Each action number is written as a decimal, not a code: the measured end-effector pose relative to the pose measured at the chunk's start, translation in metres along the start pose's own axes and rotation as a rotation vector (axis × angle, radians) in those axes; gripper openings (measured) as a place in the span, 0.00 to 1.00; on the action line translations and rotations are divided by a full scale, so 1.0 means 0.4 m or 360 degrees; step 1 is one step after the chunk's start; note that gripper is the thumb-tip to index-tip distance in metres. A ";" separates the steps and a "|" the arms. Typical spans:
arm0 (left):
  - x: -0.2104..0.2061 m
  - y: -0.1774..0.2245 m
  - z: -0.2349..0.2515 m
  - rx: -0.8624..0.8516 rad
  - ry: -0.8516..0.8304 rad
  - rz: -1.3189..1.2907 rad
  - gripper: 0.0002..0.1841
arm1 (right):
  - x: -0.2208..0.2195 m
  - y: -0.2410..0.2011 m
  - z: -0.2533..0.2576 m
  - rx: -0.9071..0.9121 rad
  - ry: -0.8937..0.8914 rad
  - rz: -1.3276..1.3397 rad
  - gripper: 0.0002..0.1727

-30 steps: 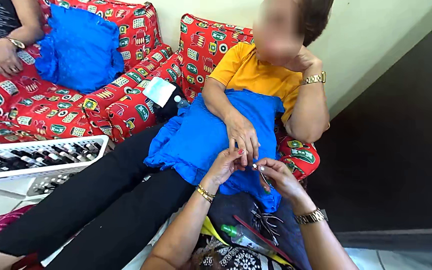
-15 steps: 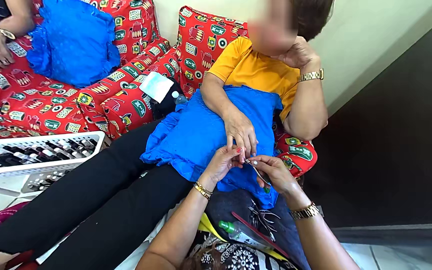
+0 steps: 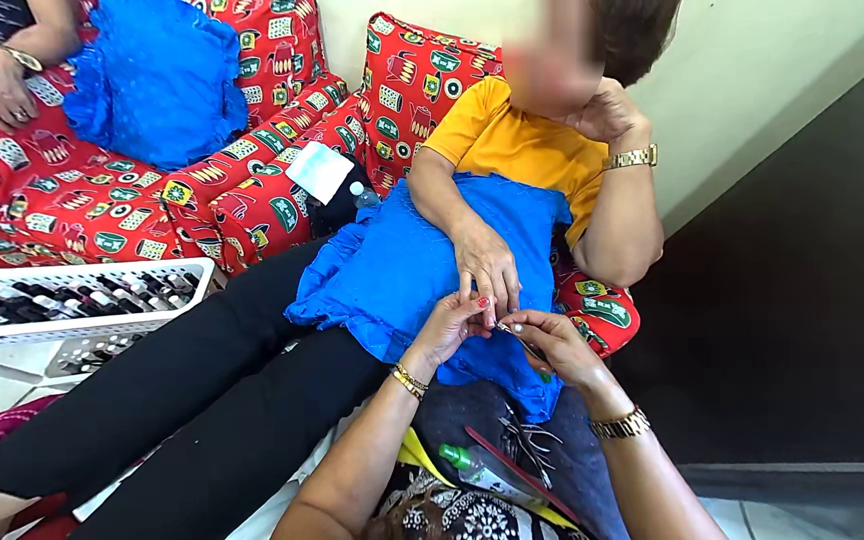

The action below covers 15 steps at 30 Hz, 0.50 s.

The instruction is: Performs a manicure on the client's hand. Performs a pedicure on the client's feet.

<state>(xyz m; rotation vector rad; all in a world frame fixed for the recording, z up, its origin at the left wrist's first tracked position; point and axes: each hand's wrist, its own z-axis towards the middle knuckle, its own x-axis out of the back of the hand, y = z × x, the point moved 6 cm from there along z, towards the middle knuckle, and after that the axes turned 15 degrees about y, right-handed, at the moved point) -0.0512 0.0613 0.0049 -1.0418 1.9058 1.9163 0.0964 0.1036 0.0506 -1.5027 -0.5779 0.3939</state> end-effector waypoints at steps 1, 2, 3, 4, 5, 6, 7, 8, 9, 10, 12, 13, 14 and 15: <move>0.000 0.000 0.000 -0.0004 0.0003 0.0005 0.10 | 0.003 -0.006 -0.002 0.0026 0.0002 -0.0060 0.13; -0.001 0.000 0.000 -0.0004 0.0002 0.0005 0.10 | 0.006 -0.011 -0.003 0.0046 0.0007 -0.0109 0.13; -0.002 -0.001 0.001 -0.0002 0.0004 -0.0001 0.11 | 0.007 -0.015 -0.004 0.0054 0.0010 -0.0147 0.13; -0.002 -0.002 0.001 -0.0005 0.0003 -0.0004 0.10 | 0.008 -0.019 -0.004 0.0053 0.0014 -0.0176 0.13; -0.003 -0.001 0.000 -0.0014 0.0003 0.0000 0.10 | 0.007 -0.022 -0.005 0.0046 0.0016 -0.0206 0.13; -0.004 0.000 -0.001 -0.0025 0.0002 0.0012 0.10 | 0.006 -0.025 -0.006 0.0036 0.0023 -0.0232 0.13; -0.004 0.000 -0.002 -0.0030 0.0005 0.0018 0.10 | 0.005 -0.028 -0.007 0.0023 0.0032 -0.0244 0.14; -0.004 0.000 -0.002 -0.0031 0.0010 0.0021 0.10 | 0.004 -0.029 -0.007 0.0008 0.0036 -0.0244 0.14; -0.004 0.001 -0.002 -0.0030 0.0015 0.0022 0.10 | 0.003 -0.028 -0.007 -0.0011 0.0040 -0.0237 0.14; -0.004 0.001 -0.001 -0.0031 0.0018 0.0024 0.10 | 0.003 -0.027 -0.007 -0.0035 0.0048 -0.0227 0.14; -0.003 0.001 -0.001 -0.0040 0.0016 0.0018 0.10 | 0.003 -0.023 -0.008 -0.0078 0.0064 -0.0196 0.14; -0.003 0.000 0.000 -0.0042 0.0017 0.0014 0.10 | 0.002 -0.021 -0.008 -0.0096 0.0071 -0.0178 0.14; -0.004 0.000 -0.001 -0.0042 0.0016 0.0012 0.10 | 0.002 -0.020 -0.007 -0.0114 0.0076 -0.0159 0.14; -0.004 0.000 -0.001 -0.0043 0.0020 0.0011 0.10 | 0.001 -0.019 -0.007 -0.0132 0.0080 -0.0136 0.14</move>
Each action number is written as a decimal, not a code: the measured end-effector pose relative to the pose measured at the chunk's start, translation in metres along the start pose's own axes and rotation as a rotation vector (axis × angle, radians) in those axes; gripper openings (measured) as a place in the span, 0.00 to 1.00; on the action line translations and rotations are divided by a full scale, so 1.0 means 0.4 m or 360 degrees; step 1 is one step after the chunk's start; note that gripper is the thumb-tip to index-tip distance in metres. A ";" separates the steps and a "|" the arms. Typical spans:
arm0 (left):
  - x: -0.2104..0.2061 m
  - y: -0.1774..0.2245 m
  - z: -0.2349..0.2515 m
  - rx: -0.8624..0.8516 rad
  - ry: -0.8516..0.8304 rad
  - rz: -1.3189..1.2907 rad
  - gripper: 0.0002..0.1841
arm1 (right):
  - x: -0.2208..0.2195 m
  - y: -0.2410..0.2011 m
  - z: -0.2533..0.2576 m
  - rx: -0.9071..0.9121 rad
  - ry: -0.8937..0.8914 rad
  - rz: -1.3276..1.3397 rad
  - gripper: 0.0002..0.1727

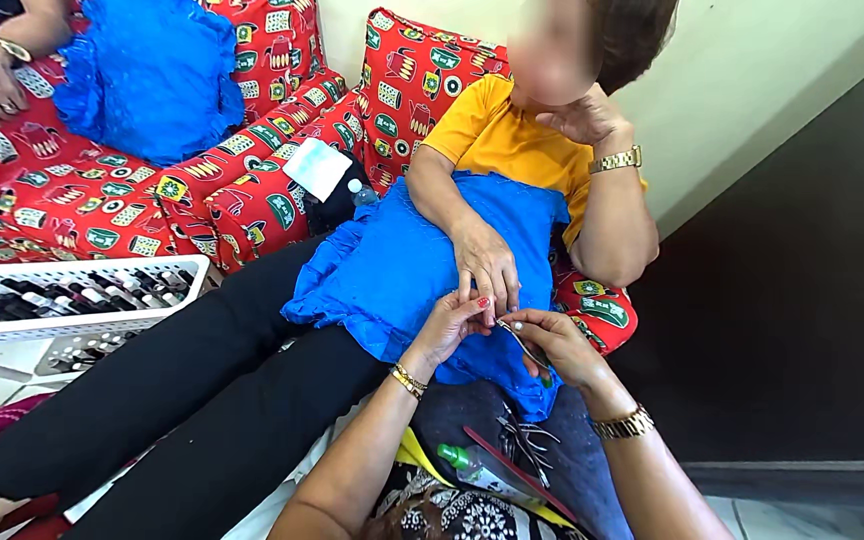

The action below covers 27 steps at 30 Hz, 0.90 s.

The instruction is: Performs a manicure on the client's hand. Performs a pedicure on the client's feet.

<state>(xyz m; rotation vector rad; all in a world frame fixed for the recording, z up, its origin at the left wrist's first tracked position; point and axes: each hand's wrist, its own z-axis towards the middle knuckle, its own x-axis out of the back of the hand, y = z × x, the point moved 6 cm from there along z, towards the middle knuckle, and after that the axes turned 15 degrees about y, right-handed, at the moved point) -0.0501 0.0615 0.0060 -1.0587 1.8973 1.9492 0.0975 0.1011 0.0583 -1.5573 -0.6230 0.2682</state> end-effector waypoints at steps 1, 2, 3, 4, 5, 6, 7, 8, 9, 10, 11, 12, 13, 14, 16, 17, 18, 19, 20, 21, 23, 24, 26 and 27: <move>0.000 0.001 0.000 -0.0003 0.0001 0.0000 0.10 | -0.001 0.002 0.001 -0.0021 0.0003 0.0031 0.14; -0.001 0.002 0.000 -0.0007 -0.0003 -0.0002 0.10 | -0.003 0.004 0.002 -0.0041 0.0009 0.0071 0.14; -0.001 0.003 0.000 -0.0008 -0.0007 -0.0005 0.10 | -0.005 0.007 0.003 -0.0060 0.0018 0.0113 0.14; -0.001 0.003 0.001 -0.0009 -0.0012 -0.0007 0.10 | -0.007 0.009 0.005 -0.0074 0.0027 0.0148 0.14; -0.001 0.003 0.001 -0.0013 -0.0014 -0.0007 0.10 | -0.010 0.011 0.006 -0.0080 0.0034 0.0170 0.14; 0.000 0.003 0.002 -0.0015 -0.0017 -0.0007 0.10 | -0.012 0.013 0.007 -0.0083 0.0039 0.0179 0.13; 0.001 0.003 0.003 -0.0015 -0.0018 -0.0006 0.10 | -0.014 0.015 0.009 -0.0082 0.0043 0.0181 0.13; 0.002 0.002 0.004 -0.0015 -0.0016 -0.0007 0.10 | -0.015 0.017 0.010 -0.0076 0.0040 0.0176 0.12; 0.002 0.002 0.004 -0.0013 -0.0015 -0.0011 0.10 | -0.016 0.019 0.012 -0.0059 0.0032 0.0170 0.12; 0.002 0.002 0.004 -0.0010 -0.0015 -0.0016 0.10 | -0.016 0.020 0.013 -0.0037 0.0024 0.0160 0.12; 0.001 0.002 0.004 -0.0010 -0.0017 -0.0021 0.10 | -0.016 0.020 0.014 -0.0008 0.0019 0.0153 0.12; 0.000 0.003 0.003 -0.0011 -0.0022 -0.0024 0.10 | -0.016 0.020 0.014 0.0025 0.0024 0.0158 0.12; -0.001 0.003 0.004 -0.0010 -0.0027 -0.0025 0.10 | -0.015 0.018 0.013 0.0060 0.0038 0.0169 0.13; -0.001 0.003 0.004 -0.0010 -0.0032 -0.0028 0.10 | -0.012 0.016 0.013 0.0097 0.0059 0.0183 0.13; -0.001 0.002 0.005 -0.0009 -0.0042 -0.0035 0.10 | -0.003 0.008 0.012 0.0174 0.0076 0.0163 0.13; 0.000 0.003 0.005 -0.0012 -0.0037 -0.0032 0.10 | 0.001 0.005 0.012 0.0221 0.0068 0.0107 0.13; 0.001 0.003 0.004 -0.0011 -0.0028 -0.0025 0.09 | 0.004 0.002 0.010 0.0267 0.0057 0.0024 0.13; 0.002 0.004 0.003 -0.0010 -0.0015 -0.0019 0.09 | 0.005 -0.002 0.007 0.0310 0.0046 -0.0067 0.13; 0.002 0.004 0.003 -0.0012 -0.0005 -0.0006 0.09 | 0.005 -0.006 0.005 0.0354 0.0039 -0.0153 0.13; 0.001 0.004 0.004 -0.0017 0.0000 0.0008 0.09 | 0.005 -0.009 0.003 0.0398 0.0038 -0.0221 0.14; 0.001 0.004 0.005 -0.0019 0.0000 0.0009 0.10 | 0.004 -0.014 0.002 0.0444 0.0045 -0.0283 0.14; 0.002 0.004 0.004 -0.0018 0.0001 0.0000 0.09 | 0.002 -0.015 0.003 0.0441 0.0050 -0.0295 0.14; 0.003 0.005 0.002 -0.0013 0.0006 -0.0010 0.09 | 0.000 -0.016 0.007 0.0413 0.0057 -0.0303 0.14; 0.003 0.005 0.002 -0.0013 0.0005 -0.0012 0.09 | -0.001 -0.016 0.008 0.0397 0.0057 -0.0304 0.14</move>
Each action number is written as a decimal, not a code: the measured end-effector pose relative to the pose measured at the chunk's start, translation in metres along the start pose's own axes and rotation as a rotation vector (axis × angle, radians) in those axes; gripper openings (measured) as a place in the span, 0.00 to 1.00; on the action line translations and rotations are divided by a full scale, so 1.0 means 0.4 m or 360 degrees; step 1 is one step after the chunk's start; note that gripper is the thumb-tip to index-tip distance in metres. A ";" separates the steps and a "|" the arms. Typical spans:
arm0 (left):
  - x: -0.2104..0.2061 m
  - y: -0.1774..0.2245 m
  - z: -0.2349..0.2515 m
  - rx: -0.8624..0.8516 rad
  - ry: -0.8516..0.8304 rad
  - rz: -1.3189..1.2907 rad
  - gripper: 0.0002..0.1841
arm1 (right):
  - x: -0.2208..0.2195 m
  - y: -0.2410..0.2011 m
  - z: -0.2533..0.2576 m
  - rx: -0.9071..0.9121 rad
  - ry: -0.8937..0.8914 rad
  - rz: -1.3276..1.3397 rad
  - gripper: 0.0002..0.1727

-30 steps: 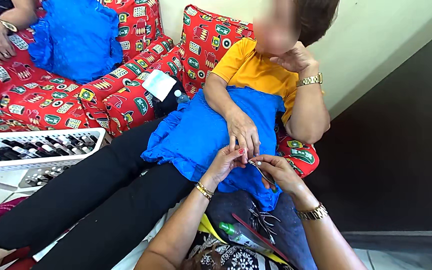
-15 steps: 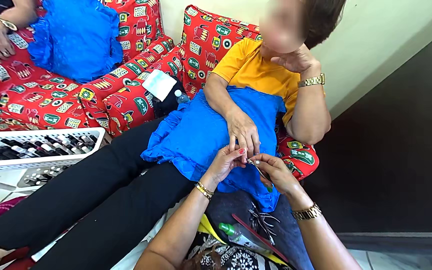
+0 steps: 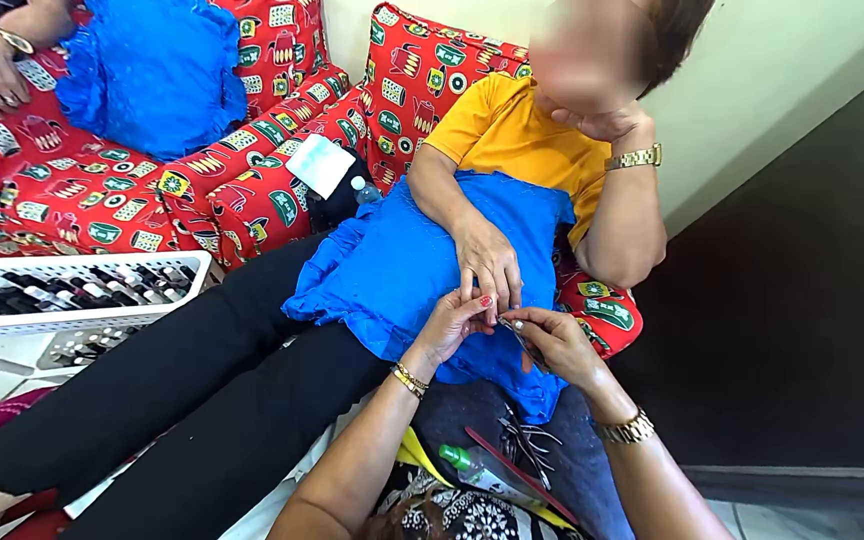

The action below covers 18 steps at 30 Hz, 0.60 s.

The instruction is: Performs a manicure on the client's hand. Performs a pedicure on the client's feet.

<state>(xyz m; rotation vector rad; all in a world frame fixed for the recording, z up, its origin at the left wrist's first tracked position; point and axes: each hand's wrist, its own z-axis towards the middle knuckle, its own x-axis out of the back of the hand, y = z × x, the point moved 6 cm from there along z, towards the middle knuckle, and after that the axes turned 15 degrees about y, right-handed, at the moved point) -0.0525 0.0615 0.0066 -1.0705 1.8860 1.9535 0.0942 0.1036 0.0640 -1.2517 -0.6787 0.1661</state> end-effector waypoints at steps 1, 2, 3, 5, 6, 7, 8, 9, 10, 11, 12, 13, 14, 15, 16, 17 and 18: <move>0.000 -0.001 0.000 0.0001 -0.0004 -0.0002 0.09 | -0.001 -0.001 0.001 -0.0014 -0.0006 0.0006 0.14; 0.000 -0.001 0.001 0.0000 -0.0006 -0.0003 0.09 | -0.002 -0.001 0.001 -0.0021 -0.0009 0.0012 0.14; 0.000 0.000 0.001 -0.0003 -0.0006 -0.0004 0.09 | -0.002 -0.002 0.001 -0.0024 -0.0007 0.0019 0.14; 0.000 -0.001 0.000 0.0003 0.0000 -0.0015 0.09 | -0.004 -0.001 0.001 -0.0028 0.0005 0.0033 0.14; -0.001 -0.001 0.000 0.0005 -0.0001 -0.0016 0.09 | -0.005 0.000 0.001 -0.0031 0.0011 0.0041 0.14; -0.001 -0.001 0.000 0.0005 -0.0005 -0.0015 0.09 | -0.006 0.000 0.001 -0.0032 0.0015 0.0046 0.14; 0.000 -0.001 0.001 0.0004 -0.0009 -0.0015 0.09 | -0.006 0.001 0.002 -0.0034 0.0019 0.0049 0.14; 0.000 -0.001 0.001 0.0002 -0.0013 -0.0016 0.09 | -0.007 0.001 0.002 -0.0040 0.0022 0.0045 0.14; 0.000 -0.001 0.001 0.0000 -0.0016 -0.0016 0.09 | -0.007 0.002 0.003 -0.0043 0.0024 0.0040 0.14; 0.000 -0.001 0.002 -0.0002 -0.0020 -0.0016 0.09 | -0.007 0.004 0.003 -0.0038 0.0024 0.0037 0.14; 0.001 -0.001 0.002 -0.0004 -0.0019 -0.0015 0.10 | -0.007 0.005 0.004 -0.0023 0.0018 0.0032 0.14; 0.001 -0.001 0.002 -0.0002 -0.0018 -0.0014 0.10 | -0.006 0.005 0.005 0.0002 0.0005 0.0023 0.14; 0.001 -0.001 0.002 0.0002 -0.0015 -0.0013 0.10 | -0.004 0.004 0.006 0.0035 -0.0016 0.0012 0.14; 0.001 -0.001 0.002 0.0004 -0.0011 -0.0016 0.09 | -0.002 0.003 0.007 0.0068 -0.0034 0.0000 0.14; 0.002 -0.001 0.002 0.0005 -0.0007 -0.0019 0.09 | 0.000 0.002 0.008 0.0091 -0.0045 -0.0011 0.15; 0.002 -0.001 0.002 0.0003 -0.0006 -0.0016 0.09 | 0.000 0.002 0.008 0.0098 -0.0050 -0.0022 0.15; 0.002 -0.002 0.001 0.0004 -0.0007 -0.0016 0.10 | 0.001 0.001 0.007 0.0091 -0.0053 -0.0030 0.15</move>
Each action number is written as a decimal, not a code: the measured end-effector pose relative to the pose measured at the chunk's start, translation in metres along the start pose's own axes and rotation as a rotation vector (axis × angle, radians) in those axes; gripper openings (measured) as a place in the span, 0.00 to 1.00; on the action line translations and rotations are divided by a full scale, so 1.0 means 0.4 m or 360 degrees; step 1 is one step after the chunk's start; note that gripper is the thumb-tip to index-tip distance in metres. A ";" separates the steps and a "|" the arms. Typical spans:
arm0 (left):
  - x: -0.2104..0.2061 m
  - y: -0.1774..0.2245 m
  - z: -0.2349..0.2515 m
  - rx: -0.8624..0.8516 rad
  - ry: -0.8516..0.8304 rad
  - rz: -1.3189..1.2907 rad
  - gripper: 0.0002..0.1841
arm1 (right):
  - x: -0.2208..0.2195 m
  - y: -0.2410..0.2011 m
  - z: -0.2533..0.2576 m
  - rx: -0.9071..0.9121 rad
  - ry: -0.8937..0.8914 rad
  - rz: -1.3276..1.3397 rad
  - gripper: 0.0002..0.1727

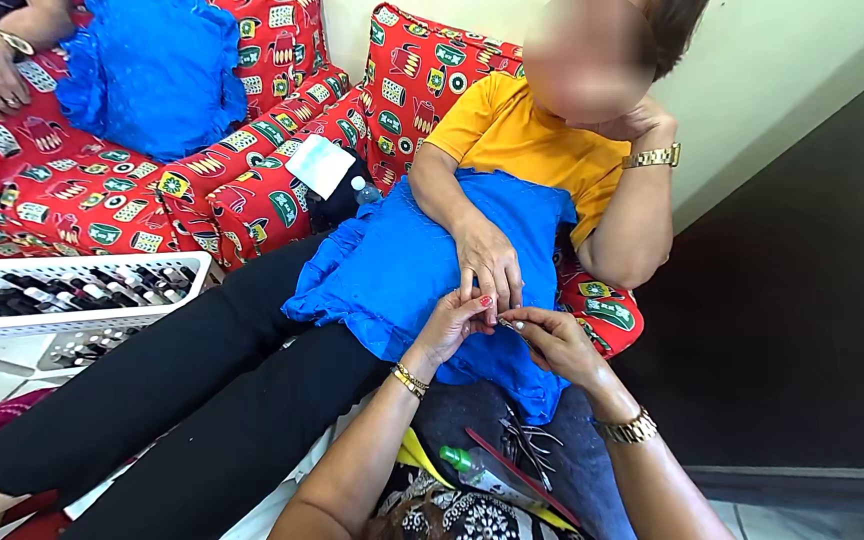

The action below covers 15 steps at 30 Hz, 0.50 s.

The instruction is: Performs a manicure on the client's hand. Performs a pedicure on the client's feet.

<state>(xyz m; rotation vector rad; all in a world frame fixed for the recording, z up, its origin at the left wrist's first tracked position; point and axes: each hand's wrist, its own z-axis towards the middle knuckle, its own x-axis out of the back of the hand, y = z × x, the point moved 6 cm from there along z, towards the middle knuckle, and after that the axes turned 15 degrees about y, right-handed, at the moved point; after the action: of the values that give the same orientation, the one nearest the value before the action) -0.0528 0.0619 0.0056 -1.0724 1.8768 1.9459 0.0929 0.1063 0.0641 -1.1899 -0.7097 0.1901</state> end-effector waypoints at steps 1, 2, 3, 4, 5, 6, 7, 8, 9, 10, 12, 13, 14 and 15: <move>0.000 0.000 0.001 0.0004 0.0001 -0.0007 0.10 | 0.000 -0.001 0.000 -0.0013 -0.0001 0.0004 0.16; 0.000 0.000 0.001 0.0004 0.0004 -0.0014 0.10 | 0.000 -0.001 -0.001 -0.0029 0.0000 0.0012 0.16; 0.000 0.000 0.001 0.0002 0.0006 -0.0013 0.10 | -0.001 -0.002 -0.001 -0.0043 0.0005 0.0020 0.16; 0.000 0.001 0.001 0.0002 0.0007 -0.0011 0.10 | -0.002 -0.003 -0.001 -0.0056 0.0017 0.0025 0.16; -0.001 0.002 0.000 -0.0001 0.0010 -0.0007 0.10 | -0.002 -0.005 -0.002 -0.0064 0.0027 0.0025 0.15; -0.001 0.003 0.000 -0.0006 0.0012 0.0005 0.09 | -0.002 -0.008 -0.002 -0.0069 0.0030 0.0020 0.15; -0.001 0.003 0.000 -0.0007 0.0014 0.0007 0.09 | -0.003 -0.009 -0.001 -0.0080 0.0032 0.0018 0.15; -0.001 0.003 0.001 -0.0004 0.0013 0.0004 0.09 | -0.003 -0.010 0.000 -0.0090 0.0036 0.0017 0.14; -0.001 0.002 0.001 -0.0001 0.0013 0.0001 0.09 | -0.004 -0.011 0.002 -0.0097 0.0041 0.0018 0.14; -0.002 0.002 0.001 0.0004 0.0012 -0.0001 0.10 | -0.004 -0.012 0.003 -0.0101 0.0047 0.0022 0.14; -0.001 0.002 0.000 0.0005 0.0012 -0.0007 0.09 | -0.005 -0.013 0.005 -0.0108 0.0051 0.0020 0.13; -0.001 0.002 0.000 0.0006 0.0010 -0.0012 0.09 | -0.005 -0.013 0.007 -0.0111 0.0046 0.0007 0.13; -0.001 0.002 0.001 0.0004 0.0008 -0.0014 0.09 | -0.005 -0.013 0.009 -0.0102 0.0036 -0.0013 0.13; -0.001 0.002 0.001 0.0000 0.0005 -0.0012 0.09 | -0.003 -0.012 0.011 -0.0073 0.0021 -0.0035 0.13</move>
<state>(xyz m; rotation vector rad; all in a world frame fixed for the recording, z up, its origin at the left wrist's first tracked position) -0.0533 0.0623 0.0064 -1.0817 1.8721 1.9410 0.0883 0.1073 0.0686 -1.2256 -0.7188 0.1479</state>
